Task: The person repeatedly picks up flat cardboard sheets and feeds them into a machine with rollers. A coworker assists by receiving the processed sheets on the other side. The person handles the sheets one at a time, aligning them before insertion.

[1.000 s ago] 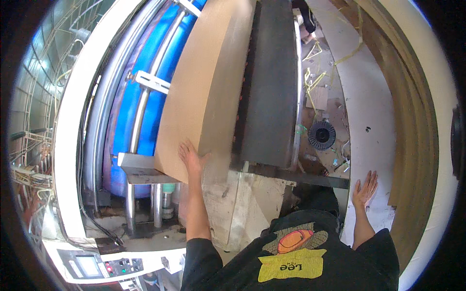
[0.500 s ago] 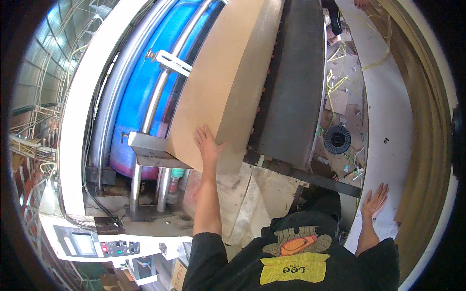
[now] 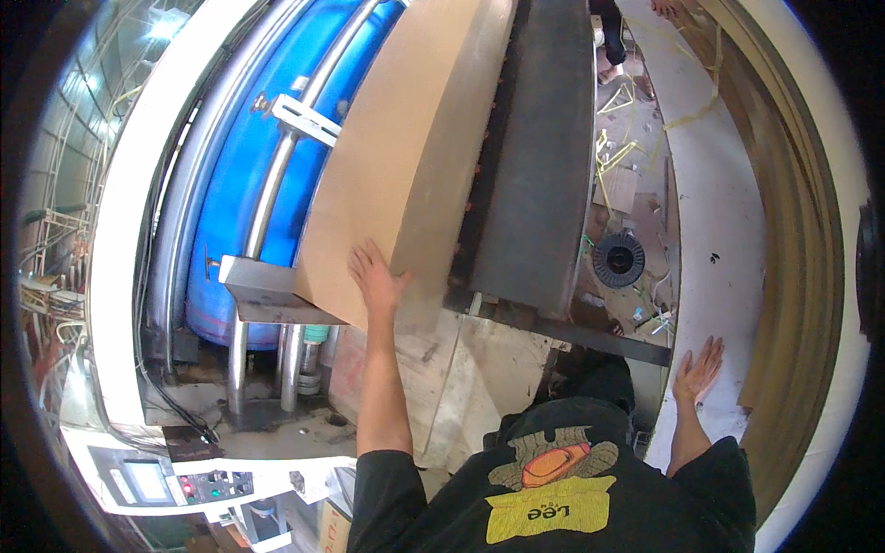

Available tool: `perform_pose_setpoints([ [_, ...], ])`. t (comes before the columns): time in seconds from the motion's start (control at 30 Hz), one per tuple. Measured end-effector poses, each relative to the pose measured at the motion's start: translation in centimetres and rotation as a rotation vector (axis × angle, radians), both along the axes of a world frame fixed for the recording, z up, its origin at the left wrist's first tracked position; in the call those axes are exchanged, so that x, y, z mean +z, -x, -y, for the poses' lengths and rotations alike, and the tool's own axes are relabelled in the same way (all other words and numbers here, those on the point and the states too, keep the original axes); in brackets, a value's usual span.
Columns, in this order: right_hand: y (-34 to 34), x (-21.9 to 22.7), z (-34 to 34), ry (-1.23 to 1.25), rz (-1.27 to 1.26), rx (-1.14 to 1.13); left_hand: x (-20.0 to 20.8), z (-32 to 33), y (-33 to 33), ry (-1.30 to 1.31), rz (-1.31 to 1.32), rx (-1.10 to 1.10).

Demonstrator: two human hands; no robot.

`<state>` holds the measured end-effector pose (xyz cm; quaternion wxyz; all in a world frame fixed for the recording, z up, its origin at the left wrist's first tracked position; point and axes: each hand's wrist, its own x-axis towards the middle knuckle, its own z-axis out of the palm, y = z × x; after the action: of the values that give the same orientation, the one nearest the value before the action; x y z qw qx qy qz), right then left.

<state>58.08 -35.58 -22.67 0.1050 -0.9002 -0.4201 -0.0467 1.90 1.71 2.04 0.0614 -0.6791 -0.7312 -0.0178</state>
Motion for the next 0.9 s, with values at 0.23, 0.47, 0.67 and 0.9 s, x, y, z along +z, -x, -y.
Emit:
perform_pose_setpoints([
  [0.23,-0.1,-0.8,0.0,0.024,0.027,-0.018,-0.2,-0.3,0.2,-0.033,-0.013,-0.005],
  [0.47,0.2,-0.1,0.0,0.054,-0.003,-0.047,-0.6,-0.4,0.2,-0.056,0.016,-0.024],
  [0.67,0.5,1.2,-0.4,0.082,-0.116,-0.063,-0.4,-0.2,0.3,-0.054,0.008,-0.037],
  [0.9,0.8,2.2,-0.6,0.061,-0.128,-0.069,-0.6,-0.1,0.1,-0.033,0.035,-0.017],
])
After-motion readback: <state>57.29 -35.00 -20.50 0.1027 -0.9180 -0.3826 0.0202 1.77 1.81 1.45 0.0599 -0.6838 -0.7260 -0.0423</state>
